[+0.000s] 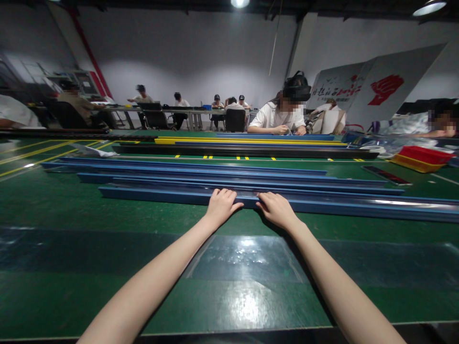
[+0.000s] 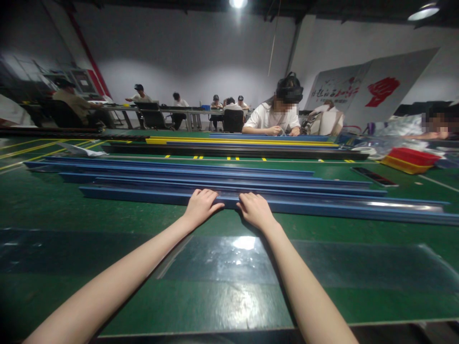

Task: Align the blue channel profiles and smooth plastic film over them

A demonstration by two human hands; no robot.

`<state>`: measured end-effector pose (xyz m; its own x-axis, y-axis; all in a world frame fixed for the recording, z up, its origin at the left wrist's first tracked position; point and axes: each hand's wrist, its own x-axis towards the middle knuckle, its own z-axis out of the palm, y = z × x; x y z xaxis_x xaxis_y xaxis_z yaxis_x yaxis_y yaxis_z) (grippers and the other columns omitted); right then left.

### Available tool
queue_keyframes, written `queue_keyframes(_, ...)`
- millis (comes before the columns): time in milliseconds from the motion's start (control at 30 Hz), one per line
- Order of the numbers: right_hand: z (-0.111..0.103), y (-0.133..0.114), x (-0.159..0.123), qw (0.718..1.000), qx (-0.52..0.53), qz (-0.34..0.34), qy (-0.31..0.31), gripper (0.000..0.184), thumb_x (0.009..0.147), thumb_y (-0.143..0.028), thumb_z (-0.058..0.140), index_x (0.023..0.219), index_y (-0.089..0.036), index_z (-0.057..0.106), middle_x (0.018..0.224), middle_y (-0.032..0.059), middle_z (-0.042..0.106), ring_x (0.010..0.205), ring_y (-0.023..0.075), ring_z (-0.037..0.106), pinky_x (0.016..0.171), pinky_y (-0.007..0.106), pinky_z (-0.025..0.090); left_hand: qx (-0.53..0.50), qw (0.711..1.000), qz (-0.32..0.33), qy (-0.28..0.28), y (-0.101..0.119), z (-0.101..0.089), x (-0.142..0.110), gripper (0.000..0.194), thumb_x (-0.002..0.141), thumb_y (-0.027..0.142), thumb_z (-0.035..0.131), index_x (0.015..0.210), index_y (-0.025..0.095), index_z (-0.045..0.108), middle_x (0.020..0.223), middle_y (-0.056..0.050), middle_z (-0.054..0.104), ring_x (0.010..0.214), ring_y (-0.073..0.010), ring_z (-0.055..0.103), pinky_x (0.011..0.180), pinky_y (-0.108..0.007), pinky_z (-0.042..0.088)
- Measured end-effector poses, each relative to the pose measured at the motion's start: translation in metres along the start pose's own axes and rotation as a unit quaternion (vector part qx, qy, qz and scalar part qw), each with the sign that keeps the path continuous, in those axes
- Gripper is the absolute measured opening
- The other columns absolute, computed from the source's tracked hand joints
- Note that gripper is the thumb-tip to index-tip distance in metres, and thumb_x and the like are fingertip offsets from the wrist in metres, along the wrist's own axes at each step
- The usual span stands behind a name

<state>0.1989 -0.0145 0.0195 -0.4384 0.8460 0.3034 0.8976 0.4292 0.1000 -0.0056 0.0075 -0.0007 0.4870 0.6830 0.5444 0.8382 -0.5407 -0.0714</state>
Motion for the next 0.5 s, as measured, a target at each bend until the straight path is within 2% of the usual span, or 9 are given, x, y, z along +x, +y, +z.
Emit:
queue_keyframes(233,-0.0016,-0.0004,0.0001,1.0,-0.005,0.0,-0.003,0.022,0.089,-0.03,0.037,0.094,-0.017,0.055,0.095,0.0081,0.063,0.087,0.0185,0.054,0.069,0.027,0.031,0.011,1.0,-0.009,-0.012,0.0016,-0.0026,0.0005,0.033,0.083,0.048,0.047,0.087,0.017,0.056,0.089,-0.006,0.064,0.087,-0.0203,0.055,0.07,-0.032,0.031)
queue_keyframes(500,-0.0028,-0.0014,0.0008,1.0,-0.003,0.001,-0.009,0.022,0.089,-0.03,0.038,0.094,-0.017,0.054,0.096,0.0079,0.063,0.087,0.0184,0.054,0.069,0.027,0.03,0.029,1.0,-0.002,-0.005,0.0016,-0.0011,-0.0001,0.036,0.083,0.049,0.046,0.092,0.015,0.056,0.095,-0.007,0.064,0.085,-0.0207,0.055,0.069,-0.032,0.031)
